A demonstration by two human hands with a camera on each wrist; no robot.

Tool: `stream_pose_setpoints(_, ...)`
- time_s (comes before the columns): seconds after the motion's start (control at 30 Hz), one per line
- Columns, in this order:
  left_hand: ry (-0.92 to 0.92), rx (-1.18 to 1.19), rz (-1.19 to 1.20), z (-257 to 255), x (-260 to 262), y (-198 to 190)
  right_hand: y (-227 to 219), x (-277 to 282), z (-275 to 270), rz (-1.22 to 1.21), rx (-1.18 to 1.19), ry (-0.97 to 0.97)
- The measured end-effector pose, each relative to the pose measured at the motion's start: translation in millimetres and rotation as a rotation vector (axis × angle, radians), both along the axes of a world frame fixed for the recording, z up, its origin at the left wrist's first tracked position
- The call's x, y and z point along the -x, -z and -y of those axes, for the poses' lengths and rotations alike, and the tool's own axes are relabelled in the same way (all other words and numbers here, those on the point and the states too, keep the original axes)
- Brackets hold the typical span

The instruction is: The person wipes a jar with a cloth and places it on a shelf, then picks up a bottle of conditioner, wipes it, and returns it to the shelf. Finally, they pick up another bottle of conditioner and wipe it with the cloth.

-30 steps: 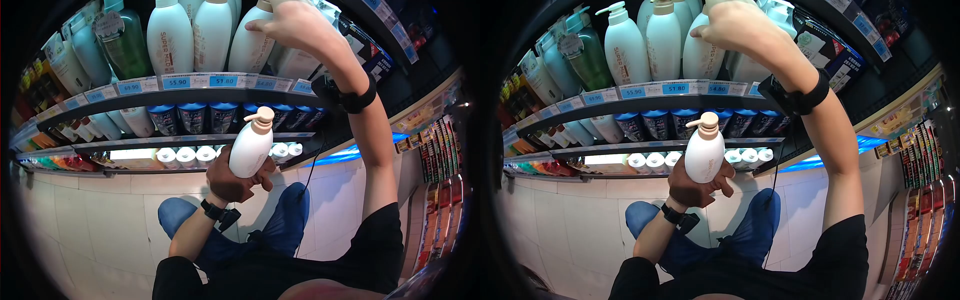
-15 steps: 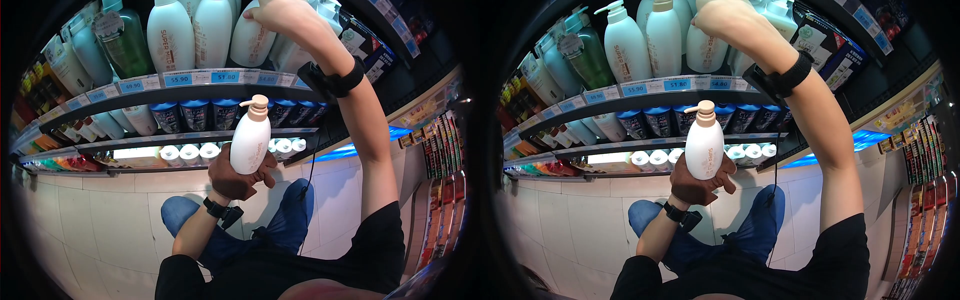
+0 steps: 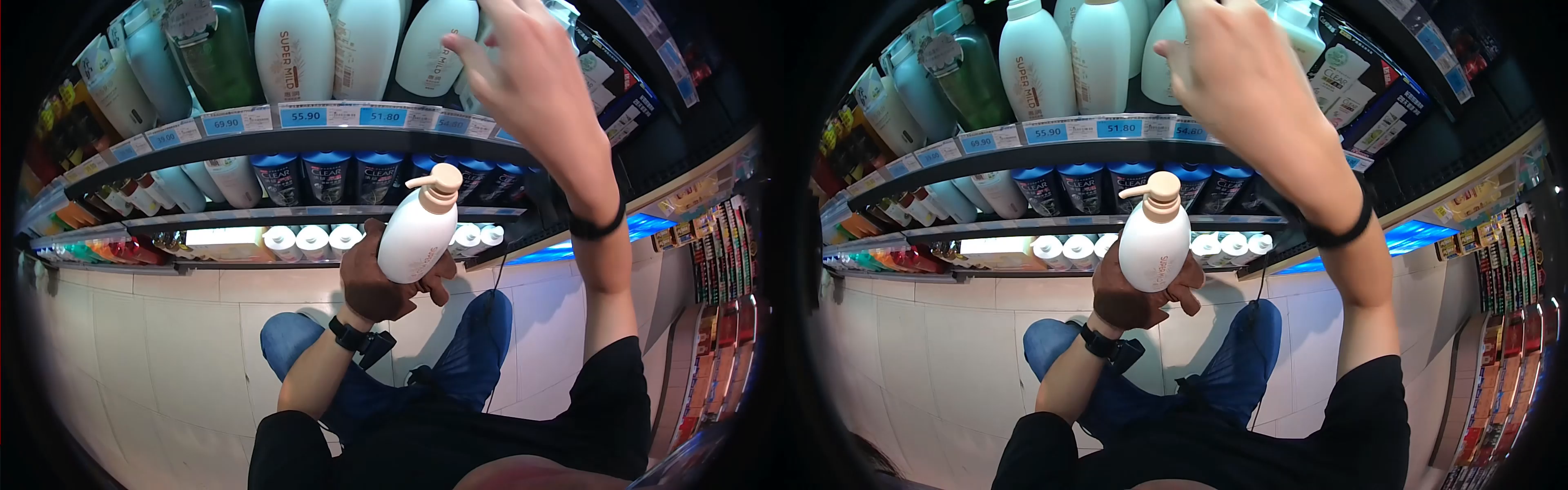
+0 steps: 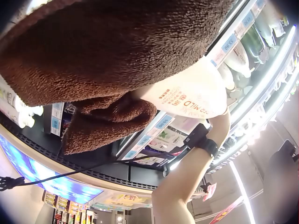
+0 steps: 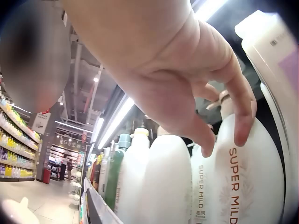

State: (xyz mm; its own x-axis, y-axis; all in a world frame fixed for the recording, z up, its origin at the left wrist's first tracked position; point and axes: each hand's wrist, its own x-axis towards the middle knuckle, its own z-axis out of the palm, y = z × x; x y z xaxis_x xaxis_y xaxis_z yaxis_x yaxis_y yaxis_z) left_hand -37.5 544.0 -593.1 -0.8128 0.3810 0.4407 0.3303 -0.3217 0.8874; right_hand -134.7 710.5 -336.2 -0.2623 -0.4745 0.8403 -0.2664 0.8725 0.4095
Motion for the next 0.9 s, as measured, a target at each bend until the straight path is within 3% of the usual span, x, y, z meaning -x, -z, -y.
stream_pose_setpoints(0.03,-0.053,0.028,-0.027,1.4,-0.9,1.5,-6.5,-35.4,-6.1,0.37,0.081,-0.09)
stream_pose_setpoints(0.1,-0.155,0.089,-0.089,4.2,-1.6,2.8,-3.2,-82.5,-6.0,0.736,0.391,-0.09)
stream_pose_setpoints(0.17,-0.251,0.156,-0.156,5.9,-2.5,1.6,2.0,-107.4,-10.1,0.974,0.392,-0.099)
stream_pose_setpoints(0.2,-0.294,0.19,-0.191,6.4,-2.8,0.7,12.5,-104.9,-14.2,0.973,0.268,-0.167)
stream_pose_setpoints(0.3,-0.409,0.288,-0.297,6.1,-4.0,-3.7,34.4,-106.4,-12.0,1.323,0.436,-0.272)
stream_pose_setpoints(0.33,-0.407,0.287,-0.299,6.4,-4.0,-6.3,43.5,-104.9,-11.4,1.285,0.424,-0.339)
stream_pose_setpoints(0.53,-0.341,0.25,-0.22,2.8,-2.7,-4.1,40.0,-105.5,-8.5,1.169,0.522,-0.322)
stream_pose_setpoints(0.6,-0.415,0.431,-0.525,7.9,-4.3,-11.7,35.1,-100.0,-16.1,1.068,0.591,-0.387)
stream_pose_setpoints(0.67,-0.357,0.435,-0.554,5.0,-1.1,4.0,8.0,-110.2,-9.0,1.051,0.772,-0.337)
stream_pose_setpoints(0.73,-0.307,0.44,-0.576,3.2,-1.4,12.6,-9.6,-110.1,-4.6,0.835,0.804,-0.383)
stream_pose_setpoints(0.83,-0.381,0.387,-0.495,-0.1,-2.6,13.9,-35.0,-100.5,-19.6,0.613,0.668,-0.368)
stream_pose_setpoints(0.9,-0.417,0.424,-0.489,0.1,-5.4,14.9,-47.9,-95.7,-29.6,0.499,0.592,-0.252)
